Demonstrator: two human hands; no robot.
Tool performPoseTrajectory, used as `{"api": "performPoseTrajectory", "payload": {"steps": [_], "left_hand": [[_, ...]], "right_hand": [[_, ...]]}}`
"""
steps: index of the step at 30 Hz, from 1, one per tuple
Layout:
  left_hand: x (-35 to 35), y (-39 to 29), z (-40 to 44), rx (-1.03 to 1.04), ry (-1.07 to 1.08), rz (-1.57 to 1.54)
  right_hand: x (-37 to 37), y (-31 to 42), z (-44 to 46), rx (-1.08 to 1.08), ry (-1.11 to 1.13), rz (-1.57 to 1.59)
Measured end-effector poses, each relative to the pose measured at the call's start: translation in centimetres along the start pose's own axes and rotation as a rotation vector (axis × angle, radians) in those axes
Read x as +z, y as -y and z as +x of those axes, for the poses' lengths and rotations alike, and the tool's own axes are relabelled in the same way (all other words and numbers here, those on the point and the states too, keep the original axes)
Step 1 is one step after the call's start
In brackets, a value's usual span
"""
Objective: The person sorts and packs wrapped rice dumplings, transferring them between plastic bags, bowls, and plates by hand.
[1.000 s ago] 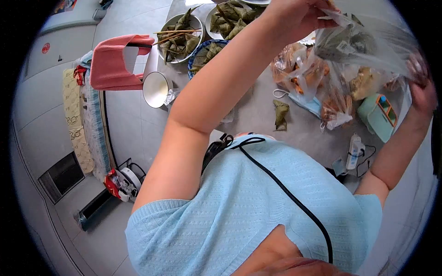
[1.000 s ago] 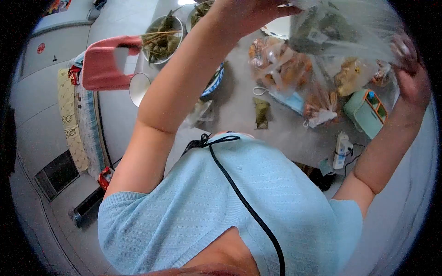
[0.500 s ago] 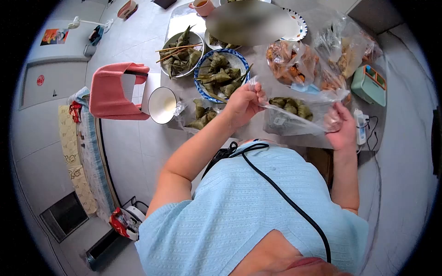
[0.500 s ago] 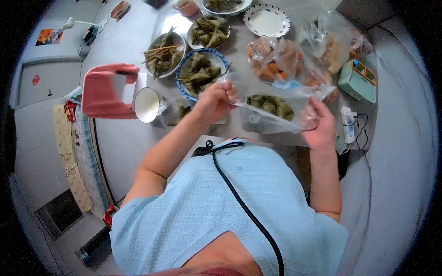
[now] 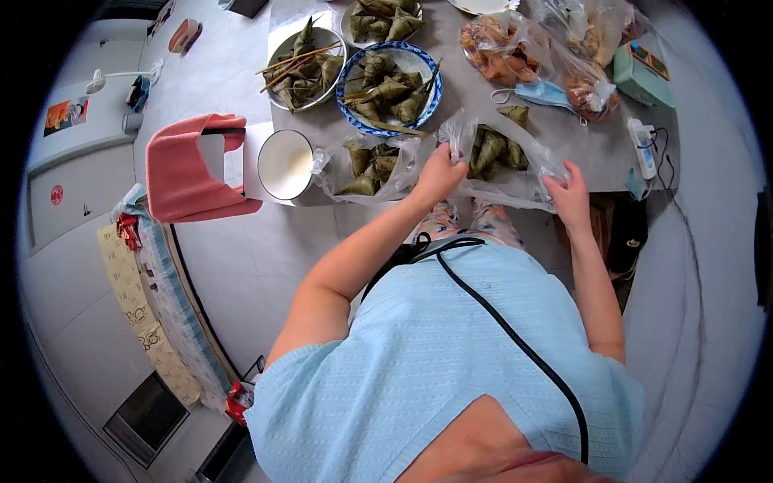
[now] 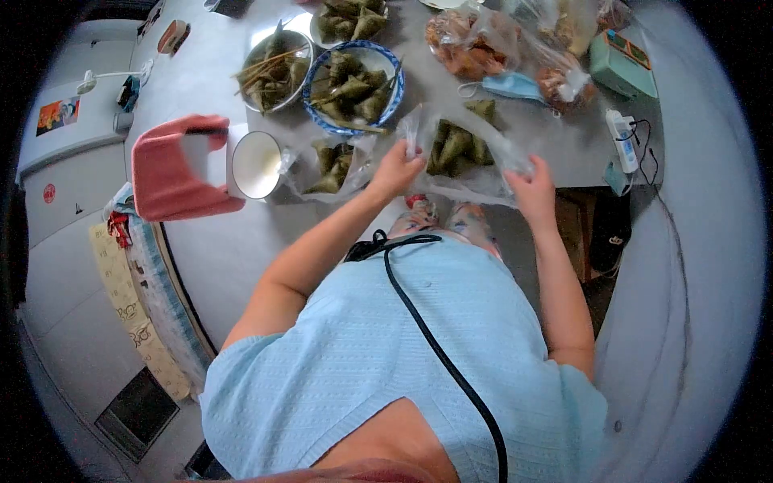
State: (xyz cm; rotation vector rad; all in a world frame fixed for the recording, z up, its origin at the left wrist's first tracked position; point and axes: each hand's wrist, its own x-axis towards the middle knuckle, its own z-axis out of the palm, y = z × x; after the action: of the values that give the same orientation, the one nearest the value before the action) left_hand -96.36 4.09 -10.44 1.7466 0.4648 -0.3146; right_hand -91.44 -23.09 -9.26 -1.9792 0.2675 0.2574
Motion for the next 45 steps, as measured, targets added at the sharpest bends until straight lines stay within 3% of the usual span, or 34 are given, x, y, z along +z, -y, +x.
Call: {"api": "performPoseTrajectory", "payload": {"steps": [2, 3, 5, 6, 8, 9, 10, 12, 15, 17, 18, 20, 22, 23, 25, 26, 28, 30, 33, 35, 38, 40, 43, 45], "left_hand": [[1.0, 0.3, -1.3, 0.095, -0.281, 0.493], [0.7, -1.1, -1.6, 0.098, -0.283, 0.497], [0.0, -4.7, -2.2, 0.896, -0.623, 0.728], [0.4, -4.8, -1.7, 0.896, -0.629, 0.734], [2.0, -4.7, -0.1, 1.115, -0.125, 0.763], [3.6, -4.5, 0.1, 0.718, 0.072, 0.813], [4.6, -4.1, 0.3, 0.714, 0.065, 0.821], [5.8, -2.8, 1.2, 0.388, -0.127, 1.006], [5.6, -1.1, 2.8, 0.226, -0.169, 1.055], [4.9, -1.6, 3.2, 0.081, -0.153, 1.005], [4.7, -1.8, 3.5, 0.071, -0.161, 1.011], [4.8, -2.1, 3.4, 0.257, -0.19, 1.047], [5.9, -2.7, 3.7, 0.27, -0.212, 1.047], [6.4, -2.5, 4.0, 0.347, -0.226, 0.8], [7.1, -1.8, 4.4, 0.374, -0.201, 0.337], [7.0, -1.8, 4.2, 0.376, -0.207, 0.335], [6.6, -1.6, 3.2, 0.254, -0.109, 0.631], [6.4, 0.1, 1.9, 0.26, -0.115, 0.69], [6.0, 1.4, 0.8, 0.428, -0.089, 0.877], [5.5, 1.3, 0.0, 0.41, -0.25, 1.093], [4.5, 3.0, 1.4, 0.29, -0.258, 1.072], [4.2, 2.2, 1.5, 0.257, -0.204, 1.064], [4.1, 0.9, 2.0, 0.189, -0.222, 0.907], [3.9, -0.1, 2.3, 0.114, -0.195, 0.819]], "right_hand": [[-0.3, -0.3, 0.4, -0.112, 0.151, -0.168], [-0.3, 0.1, 0.7, -0.114, 0.149, -0.164], [-0.4, 1.7, 1.1, -0.019, 0.132, -0.097], [-0.5, 2.2, 1.3, -0.025, 0.136, -0.092], [-1.0, 2.9, 1.8, 0.023, 0.18, 0.146], [-1.2, 3.0, 2.1, 0.021, 0.188, 0.151], [-1.4, 3.0, 2.6, 0.001, 0.198, 0.187], [-1.8, 2.8, 3.9, -0.029, 0.215, 0.231], [-2.6, 2.5, 5.2, -0.031, 0.272, 0.291], [-2.9, 5.4, 3.7, -0.225, 0.075, -0.202], [-3.0, 6.9, 3.3, -0.228, 0.087, -0.194], [-2.9, 9.0, 2.3, -1.199, -0.192, -0.422], [-1.9, 9.2, 1.4, -1.355, 0.226, -0.23], [-1.0, 7.8, 1.6, -1.356, 0.234, -0.229], [1.8, 4.0, 2.6, -0.845, 0.566, -0.424], [2.2, 3.2, 3.2, -0.851, 0.568, -0.426], [2.7, 2.0, 4.6, -0.682, 0.55, -0.986], [3.1, 0.7, 5.4, -0.685, 0.534, -1.0], [3.2, -0.4, 6.5, -0.715, 0.491, -1.017], [3.1, -0.7, 6.8, -0.736, 0.474, -1.01], [3.0, -1.3, 7.7, -0.754, 0.551, -0.956], [3.5, -2.9, 9.3, -0.698, 0.529, -0.794], [2.9, -2.6, 11.5, -0.569, 0.42, -0.92], [2.8, -2.5, 11.6, -0.621, 0.432, -0.827]]}}
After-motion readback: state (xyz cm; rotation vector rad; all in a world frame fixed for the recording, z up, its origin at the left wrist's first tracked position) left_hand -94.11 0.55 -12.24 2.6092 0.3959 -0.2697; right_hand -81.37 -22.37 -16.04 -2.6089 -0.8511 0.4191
